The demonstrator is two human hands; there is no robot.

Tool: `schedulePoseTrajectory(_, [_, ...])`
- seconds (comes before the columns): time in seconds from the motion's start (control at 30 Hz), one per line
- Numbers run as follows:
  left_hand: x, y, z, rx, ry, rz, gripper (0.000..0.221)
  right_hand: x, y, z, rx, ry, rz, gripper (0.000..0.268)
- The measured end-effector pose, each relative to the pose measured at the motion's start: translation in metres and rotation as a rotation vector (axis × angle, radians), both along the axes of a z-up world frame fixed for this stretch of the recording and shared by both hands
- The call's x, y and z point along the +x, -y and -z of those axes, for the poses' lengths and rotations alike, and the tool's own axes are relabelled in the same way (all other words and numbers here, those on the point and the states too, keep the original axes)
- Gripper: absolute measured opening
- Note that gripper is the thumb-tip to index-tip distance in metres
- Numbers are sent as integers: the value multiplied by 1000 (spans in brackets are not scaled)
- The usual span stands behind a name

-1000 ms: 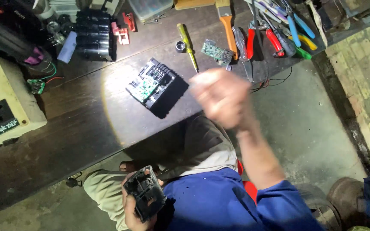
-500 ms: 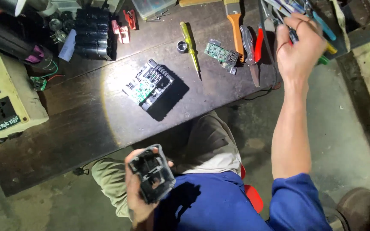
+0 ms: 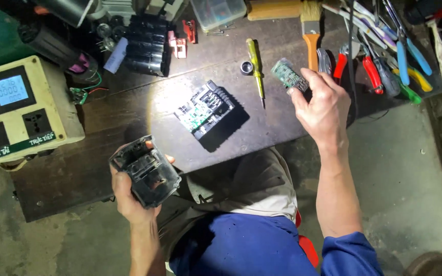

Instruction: Disassembling a battery pack by prying off the plastic casing with pliers and working on the internal circuit board with a rotary tool.

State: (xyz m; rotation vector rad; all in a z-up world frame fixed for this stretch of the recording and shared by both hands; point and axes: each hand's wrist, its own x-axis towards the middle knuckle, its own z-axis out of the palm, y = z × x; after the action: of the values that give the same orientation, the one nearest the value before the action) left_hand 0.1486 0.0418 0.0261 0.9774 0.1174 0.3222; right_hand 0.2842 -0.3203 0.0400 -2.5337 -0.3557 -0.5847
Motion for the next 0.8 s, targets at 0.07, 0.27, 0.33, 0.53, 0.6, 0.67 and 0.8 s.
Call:
schedulePoseTrajectory(0.07, [2, 0, 2, -34, -15, 19, 48, 12, 3, 15, 29, 78, -10, 30])
schedulePoseTrajectory(0.27, [4, -3, -17, -157, -141, 90, 48, 49, -29, -2, 80, 95, -6, 24])
schedulePoseTrajectory(0.33, [3, -5, -16, -154, -157, 87, 49, 55, -37, 6, -7, 139, 46, 27])
schedulePoseTrajectory(0.53, [4, -8, -17, -166, -196, 93, 50, 24, -70, 8, 65, 28, 87, 30])
schedulePoseTrajectory(0.6, [5, -9, -18, -160, -203, 100, 50, 12, -77, 5, -38, -95, 145, 43])
schedulePoseTrajectory(0.67, [5, -11, -16, -174, -188, 136, 51, 8, -80, 4, -51, 0, 84, 21])
schedulePoseTrajectory(0.8, [7, -13, -12, -184, -172, 111, 56, -6, -72, 0, -62, 26, 23, 25])
